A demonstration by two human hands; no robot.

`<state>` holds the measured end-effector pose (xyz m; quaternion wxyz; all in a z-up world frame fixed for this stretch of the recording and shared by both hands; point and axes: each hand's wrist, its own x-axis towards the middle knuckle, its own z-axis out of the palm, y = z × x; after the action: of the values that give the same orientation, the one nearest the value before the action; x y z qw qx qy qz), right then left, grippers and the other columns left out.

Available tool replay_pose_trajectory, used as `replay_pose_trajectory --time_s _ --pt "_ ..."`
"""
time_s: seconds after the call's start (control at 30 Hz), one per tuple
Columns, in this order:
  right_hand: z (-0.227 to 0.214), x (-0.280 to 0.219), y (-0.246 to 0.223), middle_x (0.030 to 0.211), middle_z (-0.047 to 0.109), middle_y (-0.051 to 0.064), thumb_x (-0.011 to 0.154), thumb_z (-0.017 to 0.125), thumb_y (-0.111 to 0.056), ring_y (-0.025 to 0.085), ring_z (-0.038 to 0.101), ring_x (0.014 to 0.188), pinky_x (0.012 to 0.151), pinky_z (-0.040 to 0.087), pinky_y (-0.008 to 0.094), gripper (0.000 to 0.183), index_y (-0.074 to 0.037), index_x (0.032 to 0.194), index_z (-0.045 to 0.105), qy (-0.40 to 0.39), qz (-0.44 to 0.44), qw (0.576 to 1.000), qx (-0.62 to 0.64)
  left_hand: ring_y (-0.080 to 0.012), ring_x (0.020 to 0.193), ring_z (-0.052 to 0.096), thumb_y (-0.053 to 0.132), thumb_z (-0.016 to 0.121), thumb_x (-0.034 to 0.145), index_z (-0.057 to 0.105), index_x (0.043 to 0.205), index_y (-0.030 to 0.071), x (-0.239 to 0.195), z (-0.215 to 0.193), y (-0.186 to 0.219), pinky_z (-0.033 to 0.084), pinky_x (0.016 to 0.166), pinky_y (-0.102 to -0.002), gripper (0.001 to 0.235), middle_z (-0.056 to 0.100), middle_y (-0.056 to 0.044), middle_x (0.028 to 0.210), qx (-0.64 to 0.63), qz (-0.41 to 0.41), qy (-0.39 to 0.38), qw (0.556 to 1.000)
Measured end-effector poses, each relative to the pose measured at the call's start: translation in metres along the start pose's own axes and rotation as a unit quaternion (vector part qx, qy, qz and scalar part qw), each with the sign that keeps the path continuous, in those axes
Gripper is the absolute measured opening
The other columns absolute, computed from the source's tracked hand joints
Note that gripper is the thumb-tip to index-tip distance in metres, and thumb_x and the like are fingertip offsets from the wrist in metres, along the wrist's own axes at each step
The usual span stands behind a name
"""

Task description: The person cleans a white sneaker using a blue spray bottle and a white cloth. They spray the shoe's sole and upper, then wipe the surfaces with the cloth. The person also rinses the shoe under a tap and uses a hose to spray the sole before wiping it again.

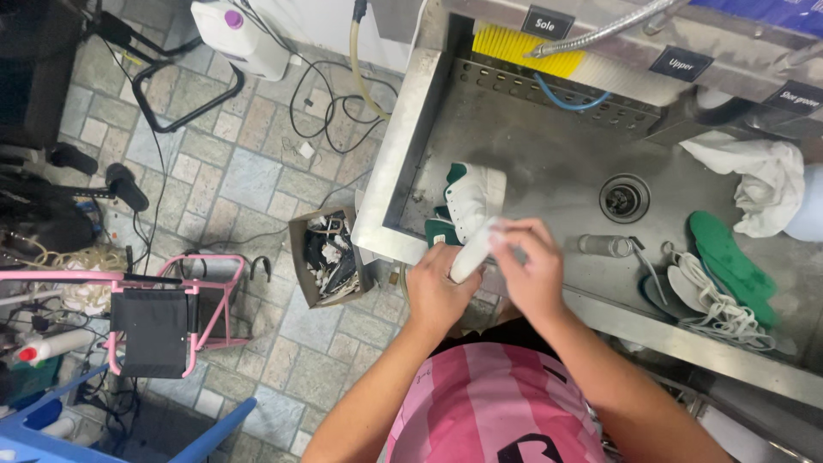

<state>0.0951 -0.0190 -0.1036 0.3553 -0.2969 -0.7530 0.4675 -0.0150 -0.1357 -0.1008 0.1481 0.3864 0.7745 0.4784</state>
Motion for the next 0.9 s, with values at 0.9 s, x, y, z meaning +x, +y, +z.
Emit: replay_pose_trajectory --time_s 0.9 --pt "-0.015 0.011 -0.052 0.122 0.063 0.011 0.092 0.074 -0.004 0.02 0.065 0.102 0.088 0.053 0.028 0.009 -0.002 0.1 0.071 0.027 -0.102 0.994 -0.03 -0.0301 0.088 0.07 0.023 0.083 0.076 0.071 0.112 0.008 0.047 0.003 0.03 0.053 0.074 -0.039 0.04 0.071 -0.008 0.1 -0.058 0.16 0.049 0.984"
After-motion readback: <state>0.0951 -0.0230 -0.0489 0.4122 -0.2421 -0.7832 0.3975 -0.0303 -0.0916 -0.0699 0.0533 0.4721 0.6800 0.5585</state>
